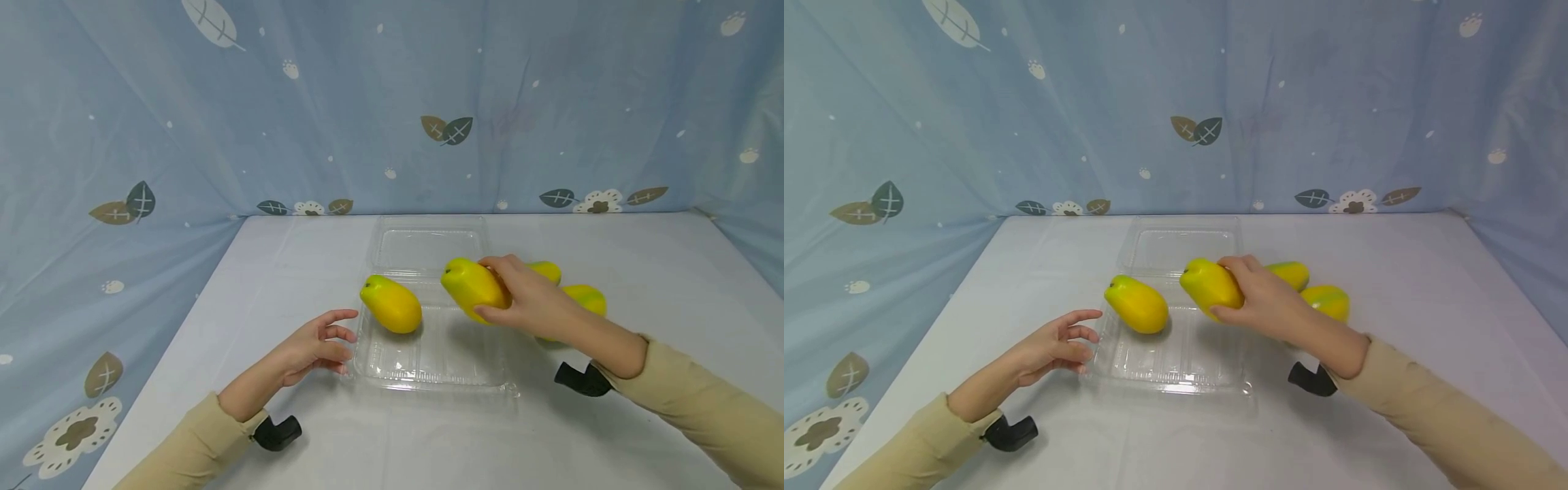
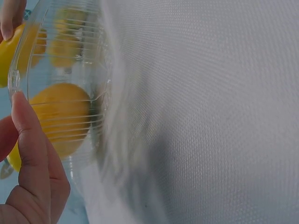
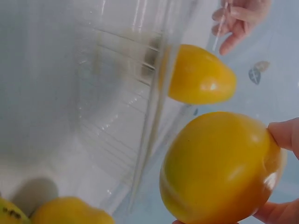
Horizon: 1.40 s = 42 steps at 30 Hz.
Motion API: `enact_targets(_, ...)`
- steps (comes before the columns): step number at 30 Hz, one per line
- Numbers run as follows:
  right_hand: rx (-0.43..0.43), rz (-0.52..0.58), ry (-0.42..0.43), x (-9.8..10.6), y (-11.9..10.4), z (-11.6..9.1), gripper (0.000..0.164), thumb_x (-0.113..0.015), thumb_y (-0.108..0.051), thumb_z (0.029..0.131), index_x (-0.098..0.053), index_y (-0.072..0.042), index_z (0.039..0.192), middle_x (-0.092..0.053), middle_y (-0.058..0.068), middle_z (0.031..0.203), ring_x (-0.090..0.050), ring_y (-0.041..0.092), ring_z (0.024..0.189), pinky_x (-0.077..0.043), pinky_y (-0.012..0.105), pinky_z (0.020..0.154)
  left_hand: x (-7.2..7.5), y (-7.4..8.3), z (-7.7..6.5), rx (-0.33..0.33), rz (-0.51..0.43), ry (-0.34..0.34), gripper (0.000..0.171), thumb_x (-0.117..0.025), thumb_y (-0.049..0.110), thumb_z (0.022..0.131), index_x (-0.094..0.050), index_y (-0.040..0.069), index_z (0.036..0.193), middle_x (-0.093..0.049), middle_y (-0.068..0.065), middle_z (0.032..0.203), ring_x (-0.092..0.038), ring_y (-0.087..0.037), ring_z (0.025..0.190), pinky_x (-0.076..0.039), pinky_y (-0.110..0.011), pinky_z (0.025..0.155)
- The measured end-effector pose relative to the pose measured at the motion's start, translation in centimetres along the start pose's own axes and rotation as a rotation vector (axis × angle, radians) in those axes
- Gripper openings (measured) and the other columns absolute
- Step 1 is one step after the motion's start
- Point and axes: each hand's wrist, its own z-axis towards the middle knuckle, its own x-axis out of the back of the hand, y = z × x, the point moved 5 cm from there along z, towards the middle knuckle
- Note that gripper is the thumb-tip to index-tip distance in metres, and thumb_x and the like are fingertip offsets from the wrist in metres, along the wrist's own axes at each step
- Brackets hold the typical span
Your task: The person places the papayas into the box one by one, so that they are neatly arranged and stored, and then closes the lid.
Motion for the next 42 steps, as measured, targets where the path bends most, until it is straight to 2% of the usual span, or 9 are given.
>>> enact_targets(20, 0.030, -0.028, -0.001, -3.0, -0.3, 1.8, 0.065, -0.068, -0.037, 0.078, -0.043, -0.007, 0.129, -0.051, 0.017, 0.114, -0.053, 0.022, 0.080, -0.049, 0.036, 0.068, 0.0, 0.0, -0.1, -0.001, -0.001, -0.004, 0.071, -0.061, -0.002, 0.079, -0.026, 0.004, 0.141, -0.048, -0.012, 0.103, -0.056, -0.015, 0.063, -0.055, -0.025, 0.063)
enact_targets(28, 0.059, -0.106, 0.009, -4.1, -0.4, 1.9, 0.066, -0.069, -0.041, 0.076, -0.047, -0.006, 0.127, -0.055, 0.017, 0.112, -0.056, 0.025, 0.087, -0.050, 0.038, 0.069, 0.1, 0.1, -0.2, -0.008, 0.002, -0.007, 0.071, -0.061, -0.002, 0.079, -0.025, 0.004, 0.141, -0.048, -0.012, 0.103, -0.056, -0.015, 0.064, -0.055, -0.026, 0.063)
enact_targets(35, 0.062, -0.145, 0.008, -4.9, -0.4, 2.1, 0.066, -0.069, -0.043, 0.076, -0.048, -0.006, 0.126, -0.055, 0.017, 0.115, -0.055, 0.030, 0.098, -0.050, 0.042, 0.077, 0.0, 0.2, -0.3, -0.014, 0.003, -0.015, 0.071, -0.060, -0.002, 0.080, -0.025, 0.004, 0.141, -0.047, -0.013, 0.104, -0.056, -0.015, 0.066, -0.055, -0.026, 0.064)
enact_targets(42, 0.076, -0.134, 0.007, -5.4, -0.4, 2.1, 0.065, -0.069, -0.040, 0.076, -0.048, -0.004, 0.125, -0.055, 0.017, 0.110, -0.055, 0.028, 0.092, -0.050, 0.040, 0.076, 0.0, 0.3, -0.3, -0.023, 0.004, -0.022, 0.072, -0.060, -0.001, 0.080, -0.024, 0.003, 0.141, -0.048, -0.012, 0.104, -0.056, -0.015, 0.066, -0.055, -0.027, 0.064)
